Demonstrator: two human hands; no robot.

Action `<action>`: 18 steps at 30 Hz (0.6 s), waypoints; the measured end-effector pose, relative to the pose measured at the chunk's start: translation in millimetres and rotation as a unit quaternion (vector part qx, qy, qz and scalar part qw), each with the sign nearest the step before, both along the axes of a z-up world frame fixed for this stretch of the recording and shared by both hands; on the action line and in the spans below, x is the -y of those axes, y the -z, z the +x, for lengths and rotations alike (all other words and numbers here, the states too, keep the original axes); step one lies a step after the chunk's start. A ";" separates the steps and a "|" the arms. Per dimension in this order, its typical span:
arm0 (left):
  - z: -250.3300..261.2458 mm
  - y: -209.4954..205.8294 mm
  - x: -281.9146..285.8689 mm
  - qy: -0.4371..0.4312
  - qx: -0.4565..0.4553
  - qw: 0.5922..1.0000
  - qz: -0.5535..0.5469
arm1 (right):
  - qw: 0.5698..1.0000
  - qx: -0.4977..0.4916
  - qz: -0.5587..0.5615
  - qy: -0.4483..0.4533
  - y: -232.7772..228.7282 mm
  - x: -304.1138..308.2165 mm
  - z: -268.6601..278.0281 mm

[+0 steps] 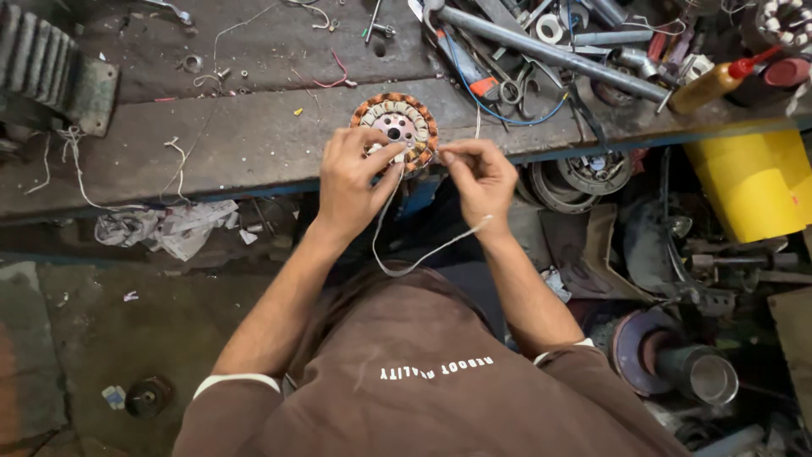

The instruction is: The person is winding a white string or wire around the slots of a motor stator. They repeatedly thread the string through the stator slots and pull it tight, working methodically around the circular component.

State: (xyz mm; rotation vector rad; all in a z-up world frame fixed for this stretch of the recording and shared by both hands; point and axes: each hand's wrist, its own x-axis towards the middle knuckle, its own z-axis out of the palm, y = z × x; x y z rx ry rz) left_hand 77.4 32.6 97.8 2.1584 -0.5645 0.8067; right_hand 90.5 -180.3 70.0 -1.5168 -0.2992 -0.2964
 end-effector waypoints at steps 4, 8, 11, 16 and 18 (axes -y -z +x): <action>14.6 12.1 2.7 0.028 0.002 0.998 0.057 | 0.989 0.071 -0.129 0.036 -5.4 -7.8 3.2; 18.9 31.0 -2.6 0.043 0.035 0.998 0.033 | 0.976 0.107 -0.181 0.049 -7.3 -7.1 5.3; 23.1 37.5 -3.3 0.047 0.035 0.998 0.018 | 0.972 0.122 -0.195 0.054 -9.3 -9.0 12.3; 22.6 41.5 0.1 0.027 0.035 0.999 0.007 | 0.982 0.103 -0.144 0.059 -5.7 -15.0 16.1; 21.1 41.2 -1.1 0.029 0.046 0.998 0.012 | 0.983 0.103 -0.138 0.059 -5.1 -16.5 14.9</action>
